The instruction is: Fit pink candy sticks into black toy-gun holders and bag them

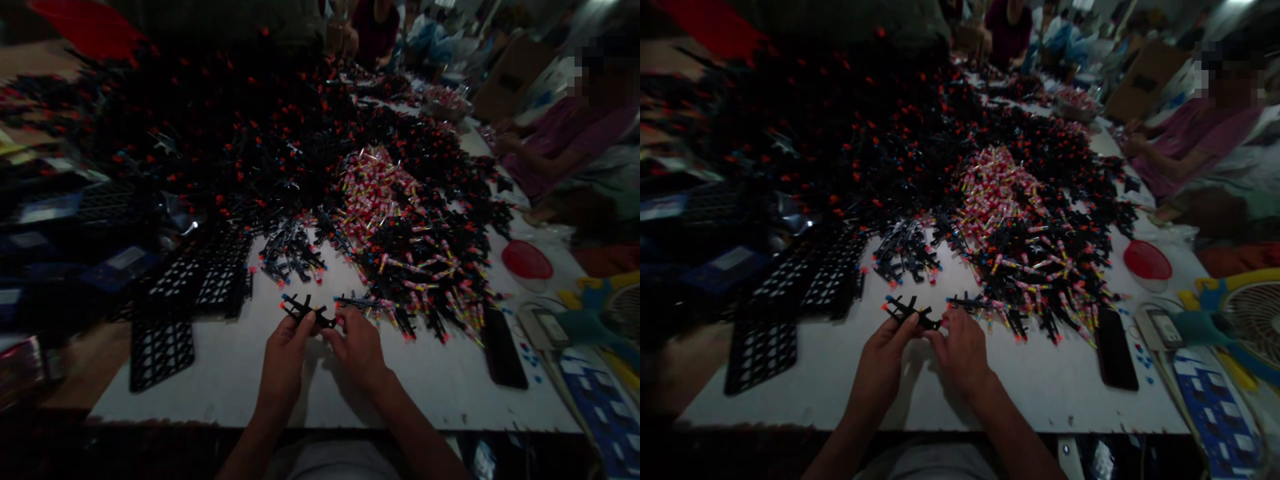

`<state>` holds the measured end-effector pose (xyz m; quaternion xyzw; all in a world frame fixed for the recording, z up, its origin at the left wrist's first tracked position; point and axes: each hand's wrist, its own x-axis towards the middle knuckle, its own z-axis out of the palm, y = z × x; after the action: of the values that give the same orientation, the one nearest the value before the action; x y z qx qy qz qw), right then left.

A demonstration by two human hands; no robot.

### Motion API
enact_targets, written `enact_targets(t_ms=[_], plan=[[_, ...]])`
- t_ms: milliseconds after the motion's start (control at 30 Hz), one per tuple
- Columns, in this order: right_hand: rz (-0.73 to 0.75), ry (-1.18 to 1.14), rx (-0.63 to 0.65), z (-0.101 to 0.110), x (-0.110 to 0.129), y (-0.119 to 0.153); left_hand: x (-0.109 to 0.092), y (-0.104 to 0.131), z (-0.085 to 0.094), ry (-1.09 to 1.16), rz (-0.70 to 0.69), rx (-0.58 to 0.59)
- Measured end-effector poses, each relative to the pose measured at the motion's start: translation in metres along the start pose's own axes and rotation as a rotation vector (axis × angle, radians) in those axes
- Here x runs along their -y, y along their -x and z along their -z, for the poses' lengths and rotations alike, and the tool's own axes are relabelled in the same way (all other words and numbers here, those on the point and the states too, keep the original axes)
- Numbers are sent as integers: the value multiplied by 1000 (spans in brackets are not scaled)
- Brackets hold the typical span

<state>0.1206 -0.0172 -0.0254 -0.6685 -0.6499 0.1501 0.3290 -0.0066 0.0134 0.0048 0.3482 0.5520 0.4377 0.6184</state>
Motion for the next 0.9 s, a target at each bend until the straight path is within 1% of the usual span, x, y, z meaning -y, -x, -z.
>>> enact_targets(t_ms=[67, 133, 267, 367, 467, 567, 700, 767, 800, 833, 867, 900], plan=[[55, 108, -62, -4, -1, 0, -2, 0, -3, 16, -17, 10], [71, 131, -76, -5, -2, 1, -4, 0, -6, 25, -21, 31], [-19, 44, -19, -1, -4, 6, -1, 2, -12, 11, -8, 63], [-68, -8, 13, 7, -8, 7, 4, 2, -19, 17, -34, 66], [-36, 24, 0, 15, -12, 4, 6, 1, -26, 29, -67, 77], [22, 132, 11, 16, -15, 3, 6, -1, -29, 30, -92, 117], [72, 242, 88, 13, -22, 6, 8, -5, -28, -70, -107, 173], [83, 256, 111, 20, -28, 3, 7, -8, -26, -140, -95, 204], [66, 270, 78, 28, -33, -1, 5, -10, -23, -176, -97, 215], [37, 294, 6, 39, -39, -6, 3, -13, -19, -215, -112, 216], [-1, 332, -101, 51, -46, -12, 1, -16, -14, -259, -142, 196], [-37, 380, -234, 64, -52, -19, -2, -19, -7, -308, -184, 154]])
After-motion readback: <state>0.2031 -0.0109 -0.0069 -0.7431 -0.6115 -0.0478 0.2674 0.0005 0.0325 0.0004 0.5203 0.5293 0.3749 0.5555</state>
